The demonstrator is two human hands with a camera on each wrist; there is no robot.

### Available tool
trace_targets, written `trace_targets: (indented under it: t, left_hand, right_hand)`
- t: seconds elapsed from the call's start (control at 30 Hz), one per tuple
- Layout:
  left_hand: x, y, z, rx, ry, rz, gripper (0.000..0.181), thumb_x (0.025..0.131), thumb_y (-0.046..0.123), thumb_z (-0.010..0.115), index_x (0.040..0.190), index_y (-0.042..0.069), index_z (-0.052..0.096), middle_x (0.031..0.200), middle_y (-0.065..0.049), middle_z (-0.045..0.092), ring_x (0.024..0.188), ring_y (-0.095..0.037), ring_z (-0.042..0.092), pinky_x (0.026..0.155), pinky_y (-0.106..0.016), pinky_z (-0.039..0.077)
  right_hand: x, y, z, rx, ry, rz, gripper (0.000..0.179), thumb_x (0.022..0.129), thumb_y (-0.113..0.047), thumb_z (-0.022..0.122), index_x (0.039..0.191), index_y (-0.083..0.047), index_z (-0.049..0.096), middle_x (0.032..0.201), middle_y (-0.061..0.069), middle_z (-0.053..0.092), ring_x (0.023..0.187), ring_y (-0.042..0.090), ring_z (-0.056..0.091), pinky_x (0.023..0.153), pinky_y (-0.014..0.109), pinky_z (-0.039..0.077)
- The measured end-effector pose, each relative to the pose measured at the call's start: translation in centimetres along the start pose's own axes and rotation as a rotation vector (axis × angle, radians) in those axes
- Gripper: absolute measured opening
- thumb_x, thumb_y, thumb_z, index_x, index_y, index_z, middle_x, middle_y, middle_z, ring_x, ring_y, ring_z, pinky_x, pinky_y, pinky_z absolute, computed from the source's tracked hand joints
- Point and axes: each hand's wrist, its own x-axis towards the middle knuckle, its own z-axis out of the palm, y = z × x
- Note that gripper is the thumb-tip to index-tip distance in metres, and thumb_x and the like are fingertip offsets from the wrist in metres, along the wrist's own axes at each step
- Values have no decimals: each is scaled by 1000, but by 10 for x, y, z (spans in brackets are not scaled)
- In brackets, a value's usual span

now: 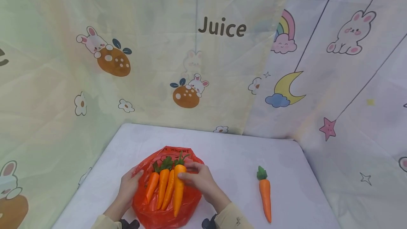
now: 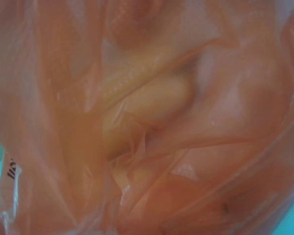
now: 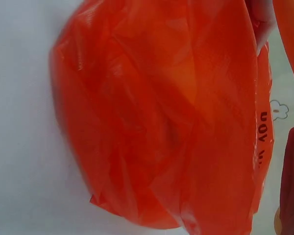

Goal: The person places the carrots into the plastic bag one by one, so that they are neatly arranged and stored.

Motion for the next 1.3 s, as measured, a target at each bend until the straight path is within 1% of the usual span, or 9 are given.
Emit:
trace_targets:
  t: [0.17, 0.27, 0.4, 0.57, 0.67, 0.8, 1.03, 1.2, 1.3]
  left_hand:
    - [0, -1, 0, -4, -1, 2, 49, 108, 26, 47, 152, 4, 39, 147, -21, 50, 128, -41, 53, 103, -52, 45]
    - [-1, -1, 0, -2, -1, 12, 49, 109, 26, 47, 151, 3, 40, 147, -21, 50, 128, -42, 53, 103, -53, 45]
    - [-1, -1, 0, 4, -3, 23, 49, 109, 26, 47, 151, 2, 40, 146, -21, 50, 129, -42, 52, 104, -53, 44]
    - [0, -2, 1, 0, -4, 24, 49, 108, 26, 48, 152, 4, 40, 147, -19, 51, 130, -41, 52, 104, -51, 44]
    - [0, -2, 1, -6, -6, 23, 49, 109, 28, 47, 151, 4, 41, 147, -20, 51, 129, -41, 53, 104, -51, 45]
    - [0, -3, 1, -15, -13, 24, 49, 109, 29, 47, 150, 4, 42, 146, -20, 52, 128, -40, 54, 103, -51, 45]
    - [2, -3, 2, -26, -11, 24, 48, 109, 27, 46, 150, 2, 42, 145, -21, 52, 129, -41, 53, 104, -52, 45]
    - [3, -2, 2, -24, -10, 11, 49, 109, 28, 46, 150, 3, 41, 145, -20, 52, 128, -39, 53, 105, -52, 44]
    - [3, -2, 1, -12, -12, 3, 50, 109, 29, 46, 151, 4, 41, 145, -19, 52, 127, -38, 54, 104, -51, 45]
  right_hand:
    - [16, 6, 10, -17, 82, -53, 63, 89, -29, 81, 137, 2, 55, 121, 13, 63, 103, 25, 68, 86, 39, 59]
    - [24, 12, 16, -73, 145, -68, 60, 87, -27, 82, 134, 1, 57, 121, 12, 63, 99, 24, 67, 84, 38, 60]
    - [31, 21, 23, -233, 224, -59, 58, 85, -29, 84, 132, -4, 61, 118, 9, 64, 94, 20, 66, 79, 37, 61]
    - [36, 29, 28, -441, 275, -55, 55, 86, -31, 82, 132, -8, 62, 121, 7, 65, 93, 20, 64, 79, 40, 61]
    - [40, 35, 29, -504, 288, -42, 54, 86, -32, 82, 131, -9, 63, 120, 6, 66, 88, 20, 62, 77, 38, 61]
    - [45, 42, 31, -562, 291, -30, 53, 86, -33, 82, 128, -7, 64, 111, 5, 67, 83, 19, 60, 75, 37, 61]
    - [46, 47, 33, -611, 278, -7, 53, 87, -29, 82, 130, -4, 64, 112, 7, 69, 88, 19, 64, 81, 45, 61]
    - [47, 52, 32, -653, 266, 2, 49, 88, -23, 80, 131, -3, 64, 105, 5, 67, 82, 18, 62, 78, 40, 62]
    - [47, 54, 32, -678, 255, -14, 47, 88, -19, 80, 130, -4, 65, 108, 6, 65, 86, 20, 60, 80, 41, 61]
